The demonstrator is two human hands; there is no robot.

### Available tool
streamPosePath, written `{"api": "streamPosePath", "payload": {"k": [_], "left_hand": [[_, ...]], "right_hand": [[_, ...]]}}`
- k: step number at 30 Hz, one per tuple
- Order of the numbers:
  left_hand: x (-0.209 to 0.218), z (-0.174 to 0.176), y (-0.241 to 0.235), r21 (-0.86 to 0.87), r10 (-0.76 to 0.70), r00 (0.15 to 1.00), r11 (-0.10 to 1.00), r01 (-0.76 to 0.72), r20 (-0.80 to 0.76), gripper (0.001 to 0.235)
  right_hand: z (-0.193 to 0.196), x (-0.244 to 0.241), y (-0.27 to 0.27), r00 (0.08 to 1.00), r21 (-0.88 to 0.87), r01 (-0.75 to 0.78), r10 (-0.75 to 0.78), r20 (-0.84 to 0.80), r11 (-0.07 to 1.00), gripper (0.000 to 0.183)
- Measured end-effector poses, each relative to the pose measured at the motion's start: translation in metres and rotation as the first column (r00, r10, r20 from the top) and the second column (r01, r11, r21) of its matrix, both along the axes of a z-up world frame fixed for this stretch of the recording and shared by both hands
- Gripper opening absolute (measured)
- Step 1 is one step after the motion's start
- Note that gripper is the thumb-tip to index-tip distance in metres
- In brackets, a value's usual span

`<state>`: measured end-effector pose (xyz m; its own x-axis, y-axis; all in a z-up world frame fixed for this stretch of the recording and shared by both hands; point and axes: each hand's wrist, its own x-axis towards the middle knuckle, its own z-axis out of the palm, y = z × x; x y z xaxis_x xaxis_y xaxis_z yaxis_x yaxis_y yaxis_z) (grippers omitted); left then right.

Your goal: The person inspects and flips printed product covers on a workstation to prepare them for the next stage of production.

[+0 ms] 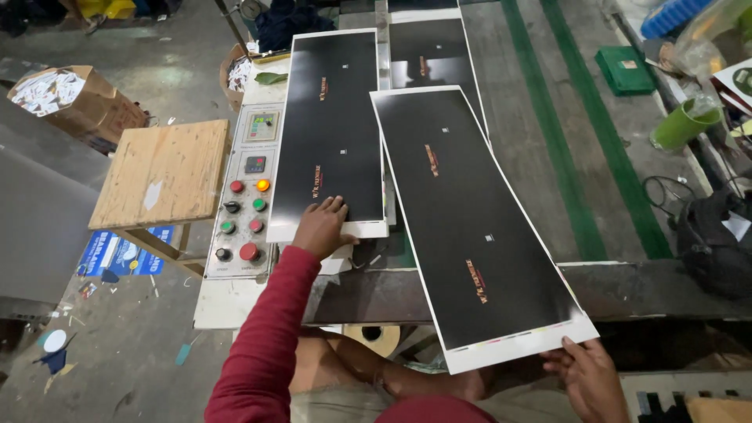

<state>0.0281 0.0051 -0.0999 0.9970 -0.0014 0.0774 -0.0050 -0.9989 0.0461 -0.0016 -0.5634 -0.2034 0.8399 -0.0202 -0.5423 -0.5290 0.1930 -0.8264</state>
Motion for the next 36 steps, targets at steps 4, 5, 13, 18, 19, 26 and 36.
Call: {"api": "streamPosePath", "payload": {"k": [4,5,13,18,19,26,36], "left_hand": [[0.004,0.014,0.003,0.072,-0.092,0.996,0.993,0.092,-0.004,0.066],[0.004,0.025,0.003,0.033,-0.050,0.991,0.998,0.054,-0.122,0.056],[0.000,0.061,0.023,-0.095,0.019,0.946,0.995,0.013,0.324,0.016],[-0.031,0.096,-0.022,-0.041,0.045,0.787,0.999,-0.026,0.616,0.010],[-0.035,0.087,-0.031,-0.042,0.046,0.788,0.999,-0.026,0.614,0.010],[-0.063,0.026,-0.081,-0.336,0.147,0.888,0.942,0.009,0.436,0.008],[-0.084,0.051,-0.115,-0.531,0.322,0.841,0.846,-0.048,0.436,0.008]], "right_hand": [[-0.003,-0.015,-0.019,0.998,-0.038,-0.003,0.001,-0.064,0.999,0.032],[0.001,-0.017,-0.018,0.993,-0.081,-0.012,0.002,-0.119,0.997,0.031],[-0.014,-0.029,-0.020,0.988,-0.143,0.033,-0.054,-0.146,0.989,0.029],[-0.004,-0.032,-0.012,0.993,-0.166,0.071,-0.086,-0.086,0.984,0.025],[0.007,-0.033,-0.006,0.992,-0.167,0.070,-0.086,-0.089,0.983,0.025],[0.030,-0.038,0.005,0.996,-0.175,0.042,-0.056,-0.076,0.984,0.026],[0.033,-0.039,0.021,0.995,-0.189,-0.011,-0.009,-0.104,0.982,0.028]]}}
